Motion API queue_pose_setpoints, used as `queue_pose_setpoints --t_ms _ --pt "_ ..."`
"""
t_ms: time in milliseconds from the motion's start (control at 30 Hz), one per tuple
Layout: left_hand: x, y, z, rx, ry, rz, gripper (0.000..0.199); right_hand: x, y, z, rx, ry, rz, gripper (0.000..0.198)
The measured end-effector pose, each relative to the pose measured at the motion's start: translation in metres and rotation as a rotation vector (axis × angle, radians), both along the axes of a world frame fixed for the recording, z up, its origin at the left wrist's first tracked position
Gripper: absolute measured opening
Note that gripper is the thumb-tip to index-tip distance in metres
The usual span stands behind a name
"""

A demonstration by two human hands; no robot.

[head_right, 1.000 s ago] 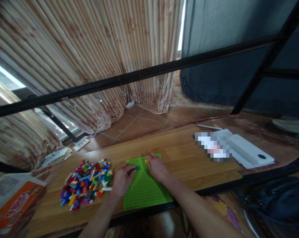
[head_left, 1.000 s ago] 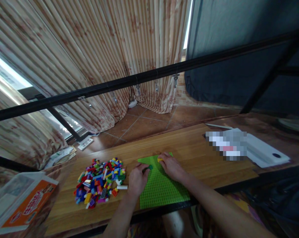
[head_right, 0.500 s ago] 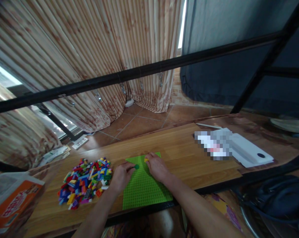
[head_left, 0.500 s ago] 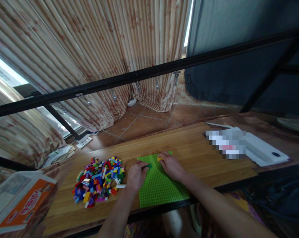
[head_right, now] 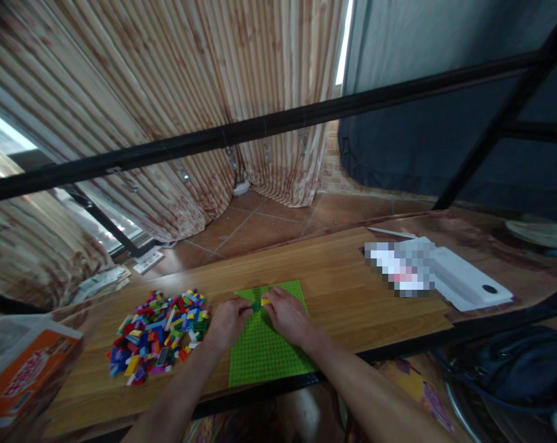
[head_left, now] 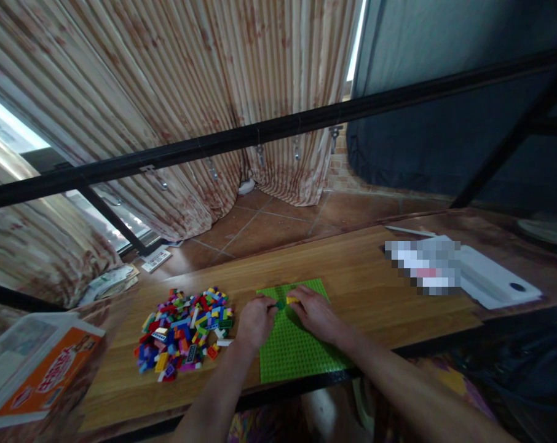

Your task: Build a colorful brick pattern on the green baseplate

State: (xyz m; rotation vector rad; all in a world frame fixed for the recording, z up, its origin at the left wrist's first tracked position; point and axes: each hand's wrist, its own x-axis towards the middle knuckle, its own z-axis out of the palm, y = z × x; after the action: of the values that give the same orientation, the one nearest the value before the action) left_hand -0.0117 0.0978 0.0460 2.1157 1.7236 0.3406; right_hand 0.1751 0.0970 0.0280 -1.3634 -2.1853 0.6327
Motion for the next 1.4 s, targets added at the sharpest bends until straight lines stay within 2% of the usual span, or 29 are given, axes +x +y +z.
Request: queue_pose_setpoints --t_ms 167,500,867,1000,1100,1200,1333,1400 --pt "-0.001 0.004 0.002 -0.024 -0.005 -0.01 0.018 -0.006 -0.009 0.001 0.023 -0.065 0.077 0.03" --pt "-0.005 0.019 0.004 -0.091 -0.054 -0.02 0.016 -0.012 -0.012 0.0 0.094 -0.166 0.071 0.03" --pt "0.008 -0.005 -0.001 -0.037 -0.056 0.07 0.022 -0.014 -0.018 -0.001 0.192 -0.356 0.121 0.037" --pt "0.007 -0.007 -0.002 -0.025 -0.095 0.069 0.02 -0.008 -0.014 -0.005 0.161 -0.243 0.109 0.035" --pt "0.005 -0.008 -0.005 -0.018 -0.137 0.063 0.019 -0.002 -0.008 -0.011 0.111 -0.106 0.018 0.034" --pt "0.001 -0.007 -0.009 -0.021 -0.178 0.068 0.026 0.002 -0.003 -0.014 0.124 -0.079 -0.032 0.033" --pt "-0.007 -0.005 -0.01 -0.034 -0.222 0.081 0.051 0.004 0.0 -0.012 0.115 -0.118 -0.029 0.029" --pt "-0.012 -0.008 -0.009 -0.015 -0.231 0.103 0.056 0.004 0.001 -0.01 0.11 -0.125 -0.021 0.028"
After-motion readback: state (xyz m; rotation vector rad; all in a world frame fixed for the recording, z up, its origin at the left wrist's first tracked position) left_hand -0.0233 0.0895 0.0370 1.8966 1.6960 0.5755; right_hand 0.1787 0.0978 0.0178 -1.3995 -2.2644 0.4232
